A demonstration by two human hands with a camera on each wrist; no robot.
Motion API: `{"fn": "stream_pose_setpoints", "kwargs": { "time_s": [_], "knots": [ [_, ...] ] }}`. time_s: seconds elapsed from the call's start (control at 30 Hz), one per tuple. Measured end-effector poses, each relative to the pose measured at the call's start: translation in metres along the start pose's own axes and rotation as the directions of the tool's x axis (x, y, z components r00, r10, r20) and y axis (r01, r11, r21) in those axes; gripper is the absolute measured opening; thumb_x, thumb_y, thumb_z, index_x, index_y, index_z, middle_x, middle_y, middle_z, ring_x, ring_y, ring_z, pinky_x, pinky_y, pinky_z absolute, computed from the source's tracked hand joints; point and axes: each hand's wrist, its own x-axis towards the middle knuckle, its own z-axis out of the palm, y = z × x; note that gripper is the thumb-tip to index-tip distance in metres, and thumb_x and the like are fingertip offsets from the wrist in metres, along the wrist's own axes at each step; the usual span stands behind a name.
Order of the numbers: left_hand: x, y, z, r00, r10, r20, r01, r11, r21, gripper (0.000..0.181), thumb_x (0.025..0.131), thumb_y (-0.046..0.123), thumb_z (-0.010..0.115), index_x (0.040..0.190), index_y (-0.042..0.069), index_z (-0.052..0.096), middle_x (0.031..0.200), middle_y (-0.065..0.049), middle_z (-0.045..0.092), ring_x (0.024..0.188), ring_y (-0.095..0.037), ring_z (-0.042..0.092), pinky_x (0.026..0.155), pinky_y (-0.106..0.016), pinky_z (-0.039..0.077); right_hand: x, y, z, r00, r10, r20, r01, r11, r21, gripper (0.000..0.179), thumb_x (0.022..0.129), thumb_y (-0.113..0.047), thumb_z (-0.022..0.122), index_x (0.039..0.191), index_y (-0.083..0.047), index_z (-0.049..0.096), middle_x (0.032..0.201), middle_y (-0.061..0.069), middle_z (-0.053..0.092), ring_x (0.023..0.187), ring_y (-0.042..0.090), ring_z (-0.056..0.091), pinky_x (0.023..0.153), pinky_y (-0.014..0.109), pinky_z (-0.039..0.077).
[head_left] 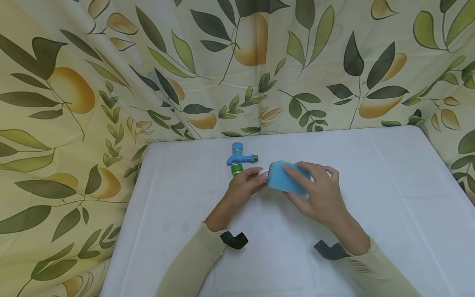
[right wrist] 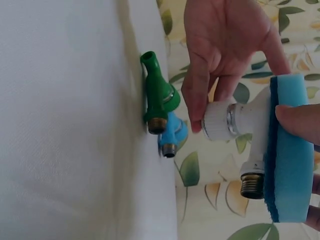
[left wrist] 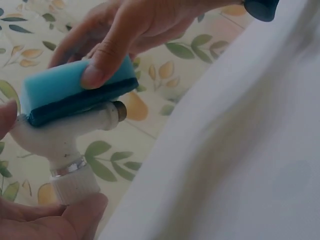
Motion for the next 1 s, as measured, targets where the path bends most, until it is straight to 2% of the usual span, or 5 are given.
{"fn": "stream_pose_setpoints", "kwargs": {
  "time_s": [0.17,0.4,0.7,0.87,1.0],
  "knots": [
    [-0.001,0.000,0.000,1.000,-0.001,-0.004,0.000,1.000,-0.031,0.058,0.098,0.026,0.067,0.143,-0.005,0.049,0.134,-0.017,0.056,0.119,-0.022,0.063,0.108,-0.037,0.050,0.000,0.001,-0.002,1.000,-0.021,-0.013,0.020,1.000,-0.016,0.058,0.095,-0.062,0.055,0.138,-0.025,0.064,0.123,0.016,0.066,0.113,0.040,0.062,0.088,0.070,0.038],
    [0.000,-0.002,-0.003,0.999,0.044,-0.021,-0.046,0.994,-0.099,0.051,0.101,0.020,0.062,0.142,-0.008,0.049,0.137,-0.019,0.051,0.121,-0.023,0.060,0.110,-0.039,0.048,-0.001,0.010,-0.009,0.999,0.038,-0.019,-0.039,0.998,-0.054,0.063,0.076,-0.038,0.077,0.137,-0.024,0.065,0.122,0.019,0.065,0.114,0.041,0.059,0.090,0.072,0.036],
    [0.001,-0.005,-0.003,0.999,0.039,-0.009,-0.040,0.987,-0.153,0.049,0.102,0.017,0.060,0.141,-0.010,0.047,0.138,-0.020,0.050,0.120,-0.022,0.059,0.112,-0.041,0.046,-0.002,0.006,-0.004,0.994,0.096,-0.043,-0.097,0.995,-0.018,0.059,0.092,-0.060,0.058,0.136,-0.022,0.065,0.122,0.022,0.063,0.112,0.042,0.059,0.090,0.070,0.036],
    [0.002,-0.009,0.001,1.000,0.025,-0.005,-0.025,0.987,-0.161,0.047,0.100,0.014,0.064,0.139,-0.009,0.050,0.126,-0.014,0.055,0.110,-0.016,0.063,0.109,-0.041,0.049,0.000,-0.002,-0.002,0.998,0.061,-0.011,-0.062,0.998,-0.023,0.070,0.096,-0.073,0.040,0.137,-0.021,0.064,0.122,0.021,0.064,0.111,0.042,0.060,0.090,0.070,0.037],
    [0.002,-0.008,0.003,1.000,0.026,0.000,-0.026,0.985,-0.173,0.047,0.101,0.014,0.063,0.139,-0.010,0.049,0.122,-0.011,0.055,0.107,-0.014,0.063,0.108,-0.039,0.050,0.001,-0.003,-0.001,1.000,0.020,-0.019,-0.021,0.999,-0.032,0.067,0.097,-0.070,0.042,0.139,-0.022,0.063,0.121,0.020,0.064,0.109,0.042,0.061,0.090,0.070,0.037]
  ]
}}
